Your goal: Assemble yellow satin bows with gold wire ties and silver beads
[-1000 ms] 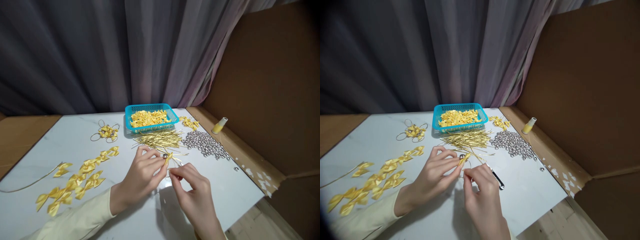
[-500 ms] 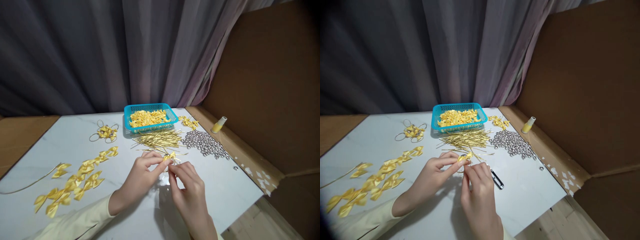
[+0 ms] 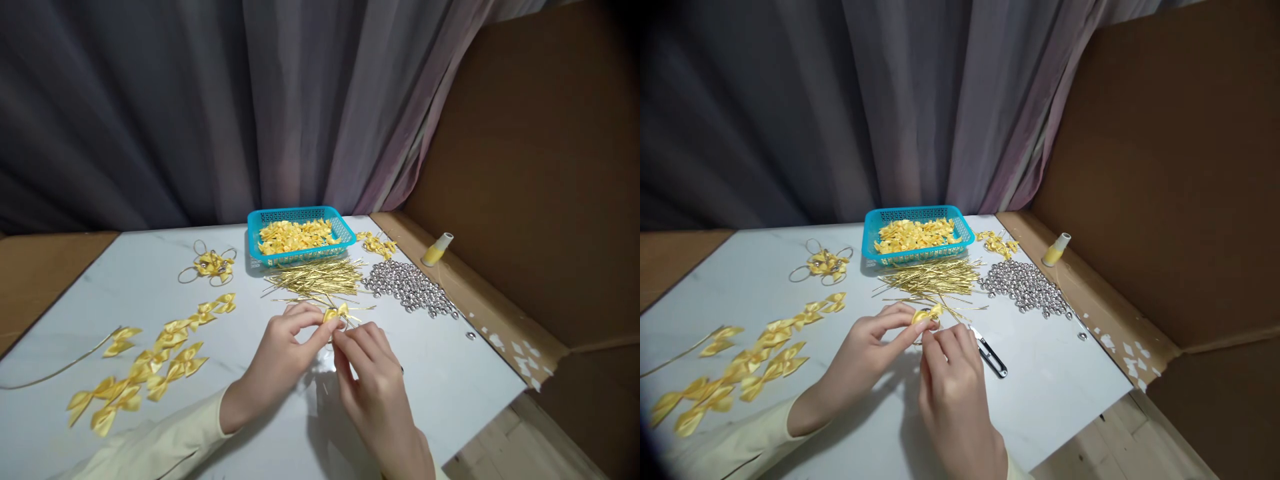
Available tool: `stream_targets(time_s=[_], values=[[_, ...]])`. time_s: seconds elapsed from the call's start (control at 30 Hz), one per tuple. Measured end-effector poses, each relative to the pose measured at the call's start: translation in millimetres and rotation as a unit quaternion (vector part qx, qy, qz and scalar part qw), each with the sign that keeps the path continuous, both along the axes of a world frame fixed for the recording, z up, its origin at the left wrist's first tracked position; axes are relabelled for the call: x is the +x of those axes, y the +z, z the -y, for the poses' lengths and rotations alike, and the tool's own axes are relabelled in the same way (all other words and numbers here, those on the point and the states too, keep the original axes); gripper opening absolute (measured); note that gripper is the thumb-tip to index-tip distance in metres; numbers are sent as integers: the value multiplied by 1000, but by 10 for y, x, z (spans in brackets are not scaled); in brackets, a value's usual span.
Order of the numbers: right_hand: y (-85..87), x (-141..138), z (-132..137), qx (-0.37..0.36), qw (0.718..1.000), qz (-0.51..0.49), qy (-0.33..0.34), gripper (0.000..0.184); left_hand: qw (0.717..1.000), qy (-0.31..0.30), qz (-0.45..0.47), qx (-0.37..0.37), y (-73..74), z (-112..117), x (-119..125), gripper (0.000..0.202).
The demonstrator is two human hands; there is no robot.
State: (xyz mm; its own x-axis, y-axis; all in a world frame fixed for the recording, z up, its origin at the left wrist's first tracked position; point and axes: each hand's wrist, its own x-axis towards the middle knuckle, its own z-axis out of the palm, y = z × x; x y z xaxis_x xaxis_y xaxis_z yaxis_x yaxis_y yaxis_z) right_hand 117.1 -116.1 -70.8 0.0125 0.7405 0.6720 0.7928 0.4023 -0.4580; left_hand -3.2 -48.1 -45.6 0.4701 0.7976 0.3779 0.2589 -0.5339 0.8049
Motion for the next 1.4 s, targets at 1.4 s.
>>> stream_targets(time_s=[1.4], values=[[352, 649, -388, -309, 897, -124, 291, 27, 979, -134, -107, -114, 209, -94, -31, 24]])
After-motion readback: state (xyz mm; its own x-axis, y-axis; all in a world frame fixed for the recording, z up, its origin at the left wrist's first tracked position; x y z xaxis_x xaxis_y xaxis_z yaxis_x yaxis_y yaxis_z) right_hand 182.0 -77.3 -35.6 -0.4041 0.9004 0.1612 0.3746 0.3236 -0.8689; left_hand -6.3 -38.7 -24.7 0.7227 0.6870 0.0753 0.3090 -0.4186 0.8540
